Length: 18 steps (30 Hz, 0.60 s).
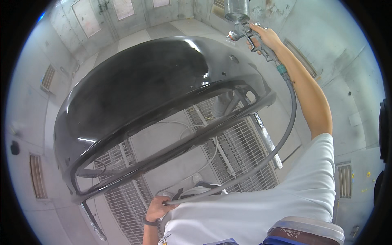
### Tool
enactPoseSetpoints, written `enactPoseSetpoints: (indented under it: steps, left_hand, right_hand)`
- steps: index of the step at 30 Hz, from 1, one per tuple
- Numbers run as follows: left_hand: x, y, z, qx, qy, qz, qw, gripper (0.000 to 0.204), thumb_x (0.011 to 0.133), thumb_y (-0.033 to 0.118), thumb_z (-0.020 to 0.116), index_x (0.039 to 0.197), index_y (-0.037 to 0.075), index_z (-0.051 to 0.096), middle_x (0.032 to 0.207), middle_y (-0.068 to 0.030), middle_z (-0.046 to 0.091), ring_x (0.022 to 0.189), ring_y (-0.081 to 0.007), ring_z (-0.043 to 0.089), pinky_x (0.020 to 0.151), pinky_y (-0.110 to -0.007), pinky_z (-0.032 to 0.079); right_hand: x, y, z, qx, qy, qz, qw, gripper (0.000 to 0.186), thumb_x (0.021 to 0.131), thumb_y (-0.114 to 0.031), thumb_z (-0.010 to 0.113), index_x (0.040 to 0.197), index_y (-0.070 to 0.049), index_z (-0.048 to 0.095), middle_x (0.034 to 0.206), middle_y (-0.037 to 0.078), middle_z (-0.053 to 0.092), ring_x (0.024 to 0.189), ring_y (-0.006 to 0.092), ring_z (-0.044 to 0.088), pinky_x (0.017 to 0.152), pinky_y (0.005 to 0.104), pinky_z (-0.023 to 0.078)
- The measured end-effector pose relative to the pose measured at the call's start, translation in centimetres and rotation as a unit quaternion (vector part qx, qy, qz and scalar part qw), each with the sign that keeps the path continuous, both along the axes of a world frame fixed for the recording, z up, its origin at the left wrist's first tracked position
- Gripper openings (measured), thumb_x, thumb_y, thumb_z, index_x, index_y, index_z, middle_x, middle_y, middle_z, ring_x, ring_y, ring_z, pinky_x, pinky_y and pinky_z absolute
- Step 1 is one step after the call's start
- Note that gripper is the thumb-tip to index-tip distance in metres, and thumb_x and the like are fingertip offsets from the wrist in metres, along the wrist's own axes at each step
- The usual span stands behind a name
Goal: The person puts on a respirator mask and then uses a spray gun to apply black paint to a car bumper mounted on a stand. They systematically cover the surface with even strokes.
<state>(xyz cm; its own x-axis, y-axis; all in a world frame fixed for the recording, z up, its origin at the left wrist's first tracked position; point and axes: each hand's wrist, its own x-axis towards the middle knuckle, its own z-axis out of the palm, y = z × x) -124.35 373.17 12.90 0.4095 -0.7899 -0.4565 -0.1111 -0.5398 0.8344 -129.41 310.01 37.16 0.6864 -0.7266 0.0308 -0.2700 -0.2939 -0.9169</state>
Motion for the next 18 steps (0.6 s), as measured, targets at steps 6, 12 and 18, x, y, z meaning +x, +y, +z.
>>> enactPoseSetpoints:
  steps: [6,12,18]
  left_hand:
    - [0.2,-0.6,-0.3,0.0,-0.03,-0.031,0.999,0.032,0.077,0.024,0.085,0.076,-0.005,0.071,0.053,-0.0114,0.052,0.052,-0.0133,0.046,0.05,-0.034,0.036]
    - [0.1,0.6,0.2,0.01,-0.027,-0.015,0.999,0.038,0.079,0.031,0.086,0.082,-0.005,0.074,0.057,-0.0141,0.058,0.053,-0.0159,0.051,0.052,-0.033,0.04]
    - [0.6,5.2,0.2,-0.001,0.028,0.055,0.998,0.033,0.081,0.027,0.085,0.082,-0.005,0.076,0.053,-0.0078,0.056,0.052,-0.0102,0.047,0.049,-0.033,0.036]
  right_hand:
    - [-2.0,-3.3,-1.3,-0.008,0.015,-0.079,0.997,0.043,0.1,-0.042,0.058,0.099,0.0,0.07,0.075,0.01,0.069,0.057,0.0173,0.065,0.044,0.0307,0.053]
    - [-1.2,-4.0,-1.8,-0.081,0.088,-0.15,0.981,0.047,0.096,-0.045,0.062,0.089,0.0,0.069,0.069,0.011,0.067,0.055,0.0196,0.068,0.041,0.0363,0.051]
    - [3.3,1.6,-0.4,-0.153,0.101,-0.149,0.972,0.051,0.093,-0.042,0.063,0.074,0.006,0.067,0.063,0.012,0.063,0.051,0.0231,0.068,0.04,0.0362,0.053]
